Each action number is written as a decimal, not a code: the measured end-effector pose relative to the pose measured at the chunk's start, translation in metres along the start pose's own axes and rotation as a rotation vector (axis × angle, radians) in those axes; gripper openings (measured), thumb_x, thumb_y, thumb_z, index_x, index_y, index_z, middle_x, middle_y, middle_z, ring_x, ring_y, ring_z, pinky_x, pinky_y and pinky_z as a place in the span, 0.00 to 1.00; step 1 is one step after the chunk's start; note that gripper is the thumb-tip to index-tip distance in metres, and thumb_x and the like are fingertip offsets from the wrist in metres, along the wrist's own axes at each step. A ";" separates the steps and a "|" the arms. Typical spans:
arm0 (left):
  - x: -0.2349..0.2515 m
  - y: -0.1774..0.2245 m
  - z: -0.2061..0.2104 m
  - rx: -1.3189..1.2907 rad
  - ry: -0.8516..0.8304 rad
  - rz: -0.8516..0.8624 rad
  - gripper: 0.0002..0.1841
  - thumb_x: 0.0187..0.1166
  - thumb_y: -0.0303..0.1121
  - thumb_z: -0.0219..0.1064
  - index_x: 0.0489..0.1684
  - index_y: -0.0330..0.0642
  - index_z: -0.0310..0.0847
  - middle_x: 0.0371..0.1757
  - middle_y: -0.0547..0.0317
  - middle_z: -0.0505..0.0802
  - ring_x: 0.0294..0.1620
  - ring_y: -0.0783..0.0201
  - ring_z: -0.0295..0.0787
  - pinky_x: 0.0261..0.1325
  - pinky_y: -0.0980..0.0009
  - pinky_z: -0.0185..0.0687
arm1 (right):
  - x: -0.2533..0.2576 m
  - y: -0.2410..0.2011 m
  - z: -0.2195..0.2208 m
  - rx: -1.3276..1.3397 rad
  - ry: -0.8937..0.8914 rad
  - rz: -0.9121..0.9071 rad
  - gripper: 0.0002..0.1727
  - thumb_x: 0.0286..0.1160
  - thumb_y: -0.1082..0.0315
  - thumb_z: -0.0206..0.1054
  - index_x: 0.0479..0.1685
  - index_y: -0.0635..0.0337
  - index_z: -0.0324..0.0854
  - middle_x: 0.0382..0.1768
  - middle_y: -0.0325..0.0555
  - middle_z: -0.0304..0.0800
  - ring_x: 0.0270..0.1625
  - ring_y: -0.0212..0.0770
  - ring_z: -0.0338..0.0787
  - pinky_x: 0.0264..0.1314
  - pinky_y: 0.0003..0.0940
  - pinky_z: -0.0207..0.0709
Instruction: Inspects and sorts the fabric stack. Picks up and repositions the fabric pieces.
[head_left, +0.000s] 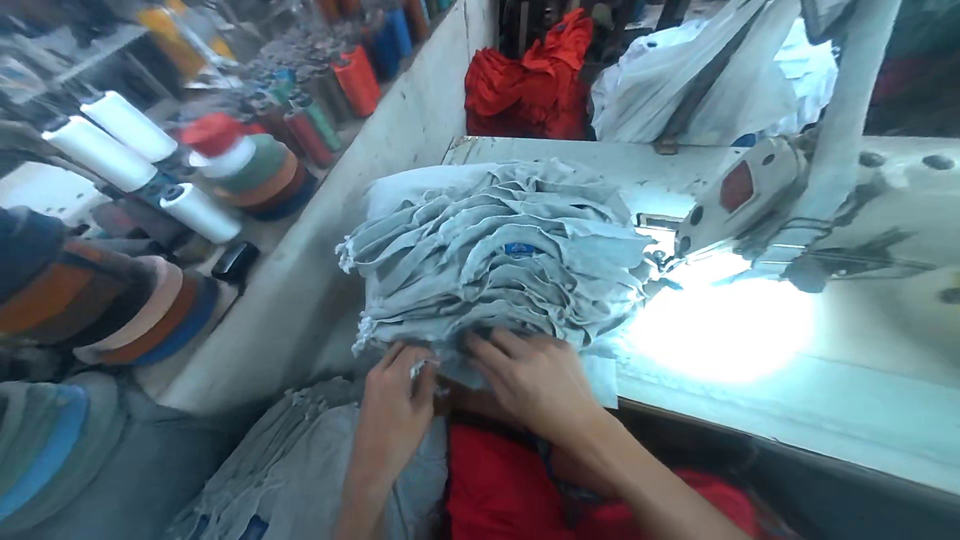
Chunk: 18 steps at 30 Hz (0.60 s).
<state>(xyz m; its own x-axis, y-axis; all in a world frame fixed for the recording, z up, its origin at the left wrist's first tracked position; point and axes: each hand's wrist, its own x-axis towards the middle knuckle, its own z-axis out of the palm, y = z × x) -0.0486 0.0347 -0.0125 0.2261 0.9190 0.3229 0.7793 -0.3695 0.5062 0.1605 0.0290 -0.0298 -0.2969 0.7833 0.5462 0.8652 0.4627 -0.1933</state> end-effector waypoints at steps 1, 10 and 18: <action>-0.003 0.001 0.000 -0.006 -0.001 -0.008 0.08 0.78 0.35 0.67 0.41 0.45 0.92 0.44 0.60 0.93 0.45 0.72 0.90 0.51 0.75 0.87 | 0.002 -0.003 0.003 -0.012 -0.005 -0.009 0.14 0.85 0.56 0.61 0.58 0.44 0.90 0.38 0.43 0.91 0.26 0.46 0.88 0.23 0.43 0.80; -0.012 0.000 0.020 0.067 0.060 -0.053 0.06 0.76 0.32 0.70 0.40 0.42 0.92 0.47 0.53 0.94 0.46 0.64 0.93 0.51 0.69 0.90 | -0.013 0.009 -0.004 -0.030 0.000 0.116 0.19 0.86 0.49 0.58 0.61 0.43 0.91 0.38 0.42 0.92 0.26 0.45 0.89 0.22 0.43 0.79; -0.007 -0.001 0.033 0.105 0.137 0.000 0.07 0.76 0.32 0.71 0.41 0.40 0.93 0.46 0.51 0.93 0.44 0.62 0.93 0.49 0.68 0.91 | -0.027 0.007 -0.006 0.041 -0.024 0.094 0.19 0.84 0.49 0.60 0.62 0.41 0.90 0.36 0.39 0.91 0.24 0.42 0.87 0.20 0.40 0.78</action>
<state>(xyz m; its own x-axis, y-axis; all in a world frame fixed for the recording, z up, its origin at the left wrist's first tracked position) -0.0313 0.0337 -0.0418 0.1498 0.8890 0.4328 0.8379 -0.3465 0.4217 0.1769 0.0083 -0.0405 -0.2247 0.8336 0.5045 0.8725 0.4026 -0.2767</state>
